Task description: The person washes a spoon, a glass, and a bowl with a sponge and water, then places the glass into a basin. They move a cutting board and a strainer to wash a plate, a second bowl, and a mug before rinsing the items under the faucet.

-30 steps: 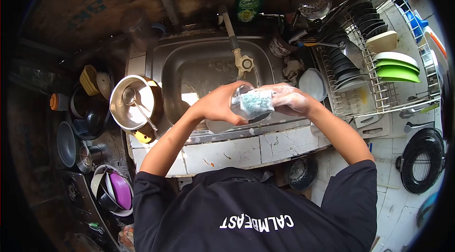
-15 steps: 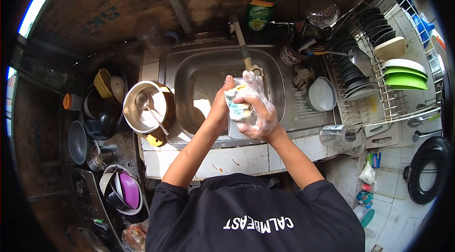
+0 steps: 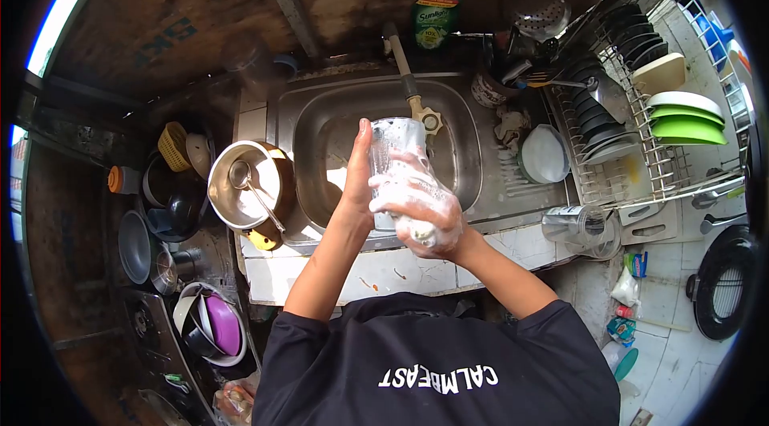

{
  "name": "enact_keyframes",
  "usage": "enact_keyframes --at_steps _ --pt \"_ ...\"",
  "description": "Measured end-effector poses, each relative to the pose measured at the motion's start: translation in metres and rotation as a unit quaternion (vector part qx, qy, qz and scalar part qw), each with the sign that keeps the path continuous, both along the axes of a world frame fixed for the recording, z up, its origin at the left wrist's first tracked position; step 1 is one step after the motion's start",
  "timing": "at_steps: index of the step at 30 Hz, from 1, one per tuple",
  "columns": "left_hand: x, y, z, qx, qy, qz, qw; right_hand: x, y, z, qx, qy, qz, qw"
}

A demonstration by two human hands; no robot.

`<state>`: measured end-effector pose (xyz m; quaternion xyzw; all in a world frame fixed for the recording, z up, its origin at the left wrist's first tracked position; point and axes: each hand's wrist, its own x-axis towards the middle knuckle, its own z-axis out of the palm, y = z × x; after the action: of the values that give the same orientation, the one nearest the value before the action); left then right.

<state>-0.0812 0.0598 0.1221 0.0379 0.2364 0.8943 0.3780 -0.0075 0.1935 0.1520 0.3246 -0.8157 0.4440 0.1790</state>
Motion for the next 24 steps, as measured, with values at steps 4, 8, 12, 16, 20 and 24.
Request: enact_keyframes --at_steps 4,8,12,16,20,24 --pt "0.022 0.017 0.01 -0.111 -0.067 0.087 0.988 -0.028 0.015 -0.019 -0.163 -0.16 -0.107 0.968" --pt "0.007 0.0 -0.031 0.088 -0.009 0.03 0.996 -0.009 0.005 -0.01 -0.03 0.036 -0.001 0.999" --pt "0.024 0.021 -0.024 0.035 -0.102 0.121 0.987 -0.042 0.016 -0.026 -0.185 -0.102 -0.116 0.971" --pt "0.013 0.011 -0.035 0.143 -0.026 0.042 0.988 -0.006 0.001 -0.022 -0.038 0.027 -0.002 0.999" --pt "0.028 0.025 -0.015 0.122 -0.124 0.109 0.979 -0.033 0.017 -0.029 -0.168 -0.102 -0.095 0.976" --pt "0.015 0.014 -0.024 0.241 -0.135 -0.006 0.961 0.0 0.0 -0.011 -0.062 0.008 0.042 0.997"
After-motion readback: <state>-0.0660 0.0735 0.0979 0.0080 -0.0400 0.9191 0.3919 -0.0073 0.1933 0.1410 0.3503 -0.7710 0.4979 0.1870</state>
